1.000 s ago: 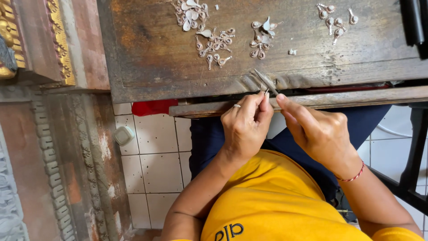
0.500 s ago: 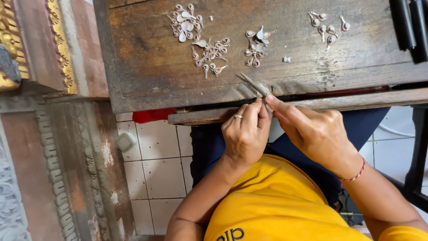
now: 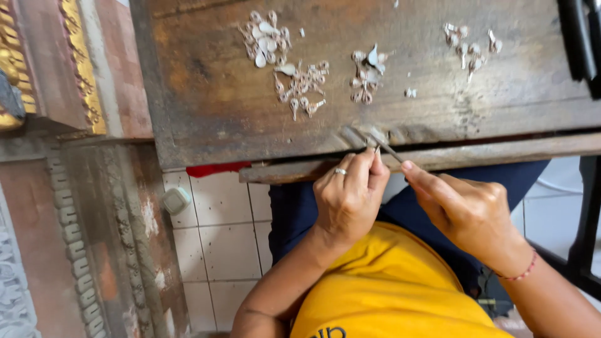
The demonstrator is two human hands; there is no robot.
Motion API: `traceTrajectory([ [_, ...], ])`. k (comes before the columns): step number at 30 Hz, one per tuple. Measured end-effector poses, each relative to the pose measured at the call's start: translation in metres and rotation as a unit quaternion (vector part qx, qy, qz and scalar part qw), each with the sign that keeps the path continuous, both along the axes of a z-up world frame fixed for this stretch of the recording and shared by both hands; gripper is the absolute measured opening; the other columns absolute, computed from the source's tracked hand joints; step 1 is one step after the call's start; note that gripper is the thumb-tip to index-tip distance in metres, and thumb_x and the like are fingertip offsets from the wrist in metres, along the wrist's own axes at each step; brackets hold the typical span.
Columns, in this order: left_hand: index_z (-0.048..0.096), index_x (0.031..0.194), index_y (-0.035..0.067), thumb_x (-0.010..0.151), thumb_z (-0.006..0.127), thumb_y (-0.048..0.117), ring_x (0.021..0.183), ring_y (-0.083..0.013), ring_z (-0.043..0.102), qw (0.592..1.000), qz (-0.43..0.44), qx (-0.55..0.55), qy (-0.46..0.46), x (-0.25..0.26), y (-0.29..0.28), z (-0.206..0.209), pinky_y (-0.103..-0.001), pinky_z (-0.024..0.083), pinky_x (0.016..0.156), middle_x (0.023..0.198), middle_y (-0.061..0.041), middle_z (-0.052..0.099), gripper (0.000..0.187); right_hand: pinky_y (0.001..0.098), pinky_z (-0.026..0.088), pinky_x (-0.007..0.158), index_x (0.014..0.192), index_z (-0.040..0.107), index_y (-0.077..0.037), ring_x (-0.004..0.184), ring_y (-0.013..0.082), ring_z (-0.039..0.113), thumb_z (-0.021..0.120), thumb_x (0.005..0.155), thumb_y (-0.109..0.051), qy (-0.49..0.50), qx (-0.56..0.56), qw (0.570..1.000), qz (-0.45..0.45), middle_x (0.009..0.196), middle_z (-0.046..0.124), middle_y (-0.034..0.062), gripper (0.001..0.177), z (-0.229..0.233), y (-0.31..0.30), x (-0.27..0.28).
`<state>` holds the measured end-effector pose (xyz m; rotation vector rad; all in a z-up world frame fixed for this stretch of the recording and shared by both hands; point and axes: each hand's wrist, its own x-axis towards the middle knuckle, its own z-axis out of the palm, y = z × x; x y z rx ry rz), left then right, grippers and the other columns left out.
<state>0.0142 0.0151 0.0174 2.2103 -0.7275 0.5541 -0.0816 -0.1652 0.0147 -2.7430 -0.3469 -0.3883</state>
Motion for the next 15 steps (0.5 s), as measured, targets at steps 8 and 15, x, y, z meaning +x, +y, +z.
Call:
traceTrajectory([
  [8,0.059,0.087,0.007,0.096,0.067,0.0,0.058,-0.0256,0.061,1.0,0.014,-0.004,0.012,-0.002,-0.001,0.006,-0.041,0.046,0.053,0.068,-0.007,0.059,0.014,0.0308,0.045,0.051,0.14,0.061,-0.007,0.046,0.0108,0.053,0.066,0.102,-0.011,0.049,0.136,0.989,-0.041,0.103,0.078,-0.0011,0.039,0.02,0.005,0.015],
  [15,0.059,0.085,0.01,0.093,0.071,0.002,0.059,-0.028,0.062,0.999,0.022,0.001,0.043,-0.002,0.0,0.005,-0.044,0.047,0.053,0.066,-0.008,0.058,0.016,0.0294,0.045,0.049,0.14,0.06,-0.012,0.059,0.0082,0.067,0.068,0.1,-0.012,0.038,0.016,0.999,0.001,0.094,0.077,-0.0045,0.042,0.027,0.003,-0.01],
])
